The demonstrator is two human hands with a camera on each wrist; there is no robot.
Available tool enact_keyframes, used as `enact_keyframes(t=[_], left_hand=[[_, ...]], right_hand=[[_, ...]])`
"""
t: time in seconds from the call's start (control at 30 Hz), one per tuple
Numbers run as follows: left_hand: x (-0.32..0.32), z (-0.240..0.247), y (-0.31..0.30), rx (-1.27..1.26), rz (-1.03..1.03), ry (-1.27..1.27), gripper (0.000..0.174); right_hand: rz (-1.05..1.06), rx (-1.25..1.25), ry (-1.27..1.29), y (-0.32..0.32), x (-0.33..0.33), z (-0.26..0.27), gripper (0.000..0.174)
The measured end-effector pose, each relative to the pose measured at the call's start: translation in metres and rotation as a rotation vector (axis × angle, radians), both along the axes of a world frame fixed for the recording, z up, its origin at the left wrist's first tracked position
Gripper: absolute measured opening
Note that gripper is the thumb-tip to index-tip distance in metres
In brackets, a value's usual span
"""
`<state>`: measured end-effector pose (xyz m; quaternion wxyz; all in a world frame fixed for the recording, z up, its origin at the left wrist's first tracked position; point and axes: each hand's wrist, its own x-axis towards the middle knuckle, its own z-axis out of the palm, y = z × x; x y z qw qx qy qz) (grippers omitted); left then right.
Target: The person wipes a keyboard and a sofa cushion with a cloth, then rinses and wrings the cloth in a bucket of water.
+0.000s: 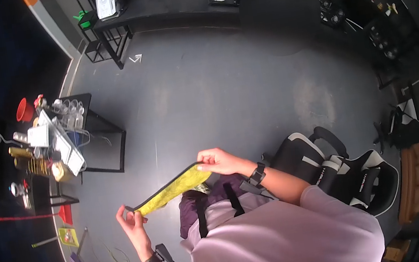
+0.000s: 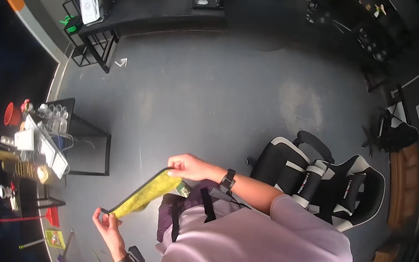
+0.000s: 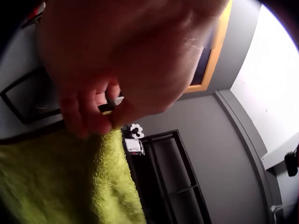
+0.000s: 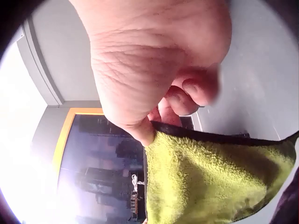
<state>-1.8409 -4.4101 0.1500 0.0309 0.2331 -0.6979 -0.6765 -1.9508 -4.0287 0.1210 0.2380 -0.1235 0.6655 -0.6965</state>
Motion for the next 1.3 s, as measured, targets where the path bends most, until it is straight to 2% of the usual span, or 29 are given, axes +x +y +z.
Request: enact_keyframes(t=[0.03,0.07,0.13,0.17,0.23,0.37,0.47,0.53,0.57,0.67,0.73,0.8,0.93,1.0,1.03,1.07,1.1,1.17,1.23,1.27,1.3], left_hand=[[-0.035,-0.002,-0.011,-0.032,-0.094,-0.023,0.049],[-0.068,-0.002,-0.017,-0.036,-0.113,-0.028,0.049],[-0.136,-0.001,-0.026,-0.196,-0.27,-0.093,0.041],[-0.168,0.008,-0.022,-0.208,-0.294,-0.089,0.022],[-0.229,-0.015,-0.03,-0.23,-0.287,-0.019,0.016],[-0.357,-0.023,-0.013,-0.234,-0.242,0.086,0.018],[-0.454,-0.025,0.008,-0.226,-0.217,0.143,0.021],[-0.517,-0.019,0.026,-0.196,-0.162,0.167,0.021],[-0.547,-0.011,0.03,-0.246,-0.195,0.101,0.022],[-0.628,0.008,0.06,-0.212,-0.135,0.206,0.018],[-0.675,0.021,0.065,-0.25,-0.186,0.244,0.02],[-0.717,0.025,0.057,-0.221,-0.102,0.175,0.019],[-0.796,0.013,0.018,-0.147,-0.003,0.216,0.019],[-0.839,0.011,0.0,-0.057,-0.021,0.273,0.021],[-0.856,0.018,-0.011,-0.008,-0.055,0.209,0.028],[-0.876,0.008,-0.031,-0.127,-0.096,0.181,0.035],[-0.899,0.013,-0.045,-0.184,-0.086,0.222,0.038],[-0.942,0.016,-0.076,-0.159,-0.059,0.222,0.035],[-0.982,0.015,-0.111,-0.199,-0.123,0.24,0.032],[-1.003,0.021,-0.123,-0.135,-0.126,0.272,0.027],[-1.024,0.029,-0.139,-0.121,-0.117,0.263,0.026]], right_hand=[[-0.057,-0.031,0.008,-0.001,-0.022,-0.006,0.016],[-0.105,-0.044,-0.018,-0.003,-0.043,-0.002,0.015],[-0.194,-0.043,0.02,-0.009,-0.086,-0.006,0.015],[-0.195,-0.05,0.026,-0.012,-0.108,-0.005,0.015],[-0.304,0.148,0.107,-0.014,-0.155,-0.008,0.017],[-0.4,0.115,0.077,-0.026,-0.267,-0.027,0.017],[-0.521,-0.034,0.144,-0.051,-0.366,-0.043,0.016],[-0.407,-0.066,0.137,-0.069,-0.428,-0.02,0.016],[-0.337,0.026,0.182,-0.077,-0.461,-0.009,0.016],[-0.233,0.11,0.237,-0.119,-0.549,0.029,0.017],[-0.174,0.214,0.334,-0.145,-0.599,0.051,0.017],[-0.147,0.319,0.397,-0.165,-0.644,0.069,0.016],[0.004,0.307,0.436,-0.196,-0.735,0.077,0.018],[0.081,0.279,0.494,-0.213,-0.784,0.072,0.024],[0.08,0.219,0.516,-0.226,-0.81,0.062,0.031],[0.105,0.222,0.541,-0.239,-0.837,0.056,0.037],[0.227,0.203,0.378,-0.25,-0.864,0.054,0.041],[0.323,0.089,0.498,-0.28,-0.919,0.056,0.045],[0.405,0.168,0.346,-0.305,-0.973,0.069,0.037],[0.417,0.126,0.399,-0.317,-1.005,0.066,0.029],[0.376,0.185,0.329,-0.333,-1.03,0.08,0.021]])
